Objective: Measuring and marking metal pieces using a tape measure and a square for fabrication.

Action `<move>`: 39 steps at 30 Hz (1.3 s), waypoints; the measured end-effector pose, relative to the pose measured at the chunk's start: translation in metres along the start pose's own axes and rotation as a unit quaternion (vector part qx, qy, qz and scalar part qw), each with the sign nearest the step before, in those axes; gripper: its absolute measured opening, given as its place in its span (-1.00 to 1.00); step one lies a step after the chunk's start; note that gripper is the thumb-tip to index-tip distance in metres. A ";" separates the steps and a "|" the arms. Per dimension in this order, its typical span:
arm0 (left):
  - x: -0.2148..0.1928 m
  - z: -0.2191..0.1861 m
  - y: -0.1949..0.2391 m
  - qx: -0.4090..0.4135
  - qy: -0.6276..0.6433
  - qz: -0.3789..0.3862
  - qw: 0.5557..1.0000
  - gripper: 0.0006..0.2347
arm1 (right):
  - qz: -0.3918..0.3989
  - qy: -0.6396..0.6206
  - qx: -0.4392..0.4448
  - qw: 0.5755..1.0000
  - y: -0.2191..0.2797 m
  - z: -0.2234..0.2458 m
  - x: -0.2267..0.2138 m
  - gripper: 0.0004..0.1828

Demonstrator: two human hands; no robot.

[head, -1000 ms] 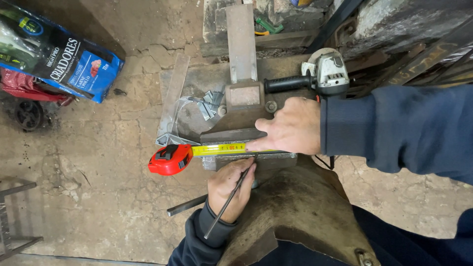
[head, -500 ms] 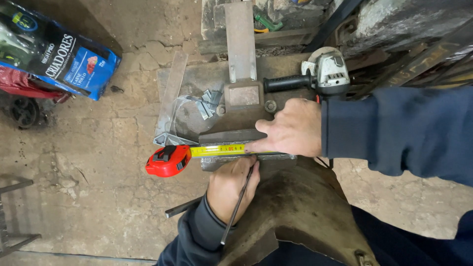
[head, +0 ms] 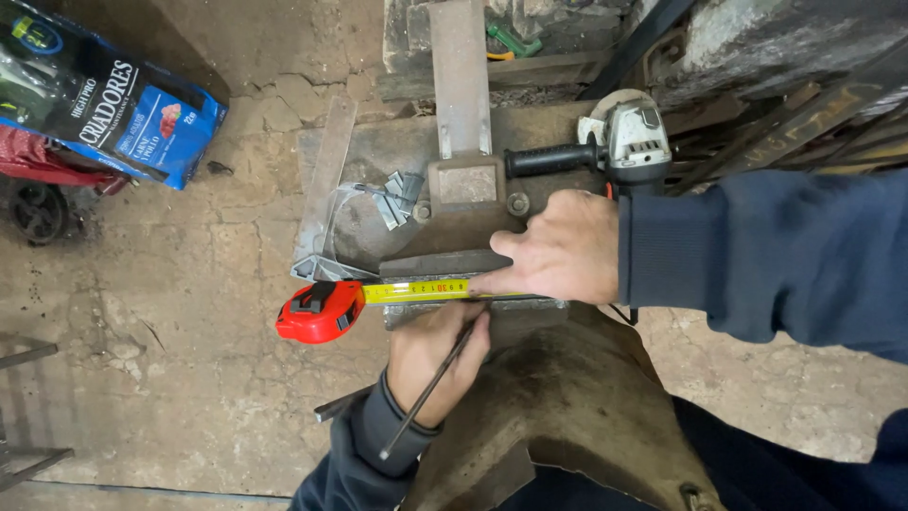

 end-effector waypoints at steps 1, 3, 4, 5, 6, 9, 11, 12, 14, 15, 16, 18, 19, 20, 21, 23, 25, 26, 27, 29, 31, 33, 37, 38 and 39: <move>0.001 0.001 0.002 0.001 0.000 0.001 1.000 -0.92 | 0.000 -0.001 0.001 1.000 0.000 0.000 -0.002 -0.25; -0.008 -0.003 0.009 0.030 0.038 -0.053 0.997 -0.89 | -0.020 0.006 -0.002 1.000 0.000 0.002 -0.007 -0.25; -0.007 -0.004 0.010 0.030 0.039 -0.050 0.998 -0.89 | -0.019 0.003 -0.001 1.000 0.001 0.003 -0.005 -0.25; -0.008 -0.005 0.010 0.035 0.043 -0.058 0.997 -0.87 | -0.018 0.002 -0.001 1.000 0.001 0.002 -0.004 -0.27; -0.010 -0.006 0.010 0.041 0.047 -0.067 0.996 -0.84 | -0.018 0.001 -0.001 1.000 0.001 0.001 -0.004 -0.28; -0.009 -0.009 0.008 0.057 0.048 -0.068 0.995 -0.83 | -0.013 -0.014 0.000 1.000 0.000 0.001 -0.005 -0.28; -0.008 -0.009 0.008 0.057 0.047 -0.065 0.995 -0.84 | -0.013 -0.016 0.001 1.000 0.001 0.000 -0.003 -0.28; -0.008 -0.009 0.008 0.056 0.046 -0.064 0.995 -0.84 | -0.013 -0.018 0.002 1.000 0.001 0.000 -0.002 -0.29; -0.007 -0.008 0.007 0.051 0.044 -0.061 0.996 -0.84 | -0.020 -0.018 -0.001 1.000 0.001 0.000 -0.003 -0.29; -0.006 -0.008 0.007 0.047 0.042 -0.060 0.996 -0.84 | -0.027 -0.016 -0.004 0.999 0.001 0.000 -0.005 -0.29; -0.006 -0.008 0.006 0.047 0.042 -0.060 0.996 -0.84 | -0.027 -0.016 -0.004 0.999 0.001 0.000 -0.005 -0.29; -0.006 -0.008 0.005 0.049 0.040 -0.057 0.996 -0.84 | -0.028 -0.016 -0.006 0.999 0.001 0.001 -0.006 -0.29; -0.007 -0.009 0.005 0.049 0.040 -0.057 0.996 -0.84 | -0.028 -0.016 -0.006 0.999 0.001 0.000 -0.004 -0.29; -0.007 -0.009 0.005 0.052 0.038 -0.058 0.996 -0.84 | -0.039 -0.014 -0.010 0.999 0.002 0.000 -0.005 -0.30; -0.007 -0.010 0.005 0.054 0.036 -0.057 0.996 -0.84 | -0.050 -0.012 -0.012 0.999 0.003 0.000 -0.006 -0.31; -0.007 -0.011 0.004 0.056 0.034 -0.058 0.996 -0.84 | -0.052 -0.011 -0.013 0.998 0.002 0.001 -0.007 -0.31; -0.007 -0.012 0.004 0.058 0.031 -0.059 0.996 -0.84 | -0.054 -0.010 -0.014 0.998 0.002 0.001 -0.008 -0.31; -0.007 -0.012 0.004 0.055 0.026 -0.059 0.996 -0.84 | -0.048 -0.010 -0.013 0.999 0.002 0.001 -0.007 -0.31; -0.007 -0.013 0.003 0.051 0.021 -0.058 0.997 -0.84 | -0.043 -0.010 -0.012 0.999 0.002 0.001 -0.006 -0.31; -0.008 -0.015 0.002 0.044 0.011 -0.051 0.998 -0.85 | -0.040 -0.012 -0.010 0.999 0.002 0.001 -0.006 -0.30; -0.008 -0.018 0.000 0.036 0.000 -0.043 0.998 -0.86 | -0.037 -0.014 -0.009 0.999 0.001 0.001 -0.007 -0.30; -0.006 -0.019 -0.002 0.017 -0.025 -0.025 0.999 -0.89 | -0.025 -0.018 -0.004 1.000 0.001 0.000 -0.006 -0.30; -0.005 -0.018 -0.010 -0.010 -0.036 0.002 0.999 -0.90 | -0.015 -0.010 -0.003 1.000 0.000 0.000 -0.007 -0.26; -0.001 -0.015 -0.011 -0.024 -0.043 0.024 0.998 -0.89 | -0.009 -0.003 0.001 1.000 -0.001 0.000 -0.006 -0.26; 0.004 -0.011 -0.011 -0.037 -0.050 0.047 0.997 -0.88 | -0.001 0.002 0.005 1.000 -0.001 -0.001 -0.005 -0.25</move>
Point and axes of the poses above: each hand's wrist, its own y-axis away from the middle knuckle, its own x-axis out of the palm, z = x × y, the point moved 10 cm from there along -y, towards the middle knuckle, and after that the axes turned 9 degrees about -y, right-handed, at the moved point
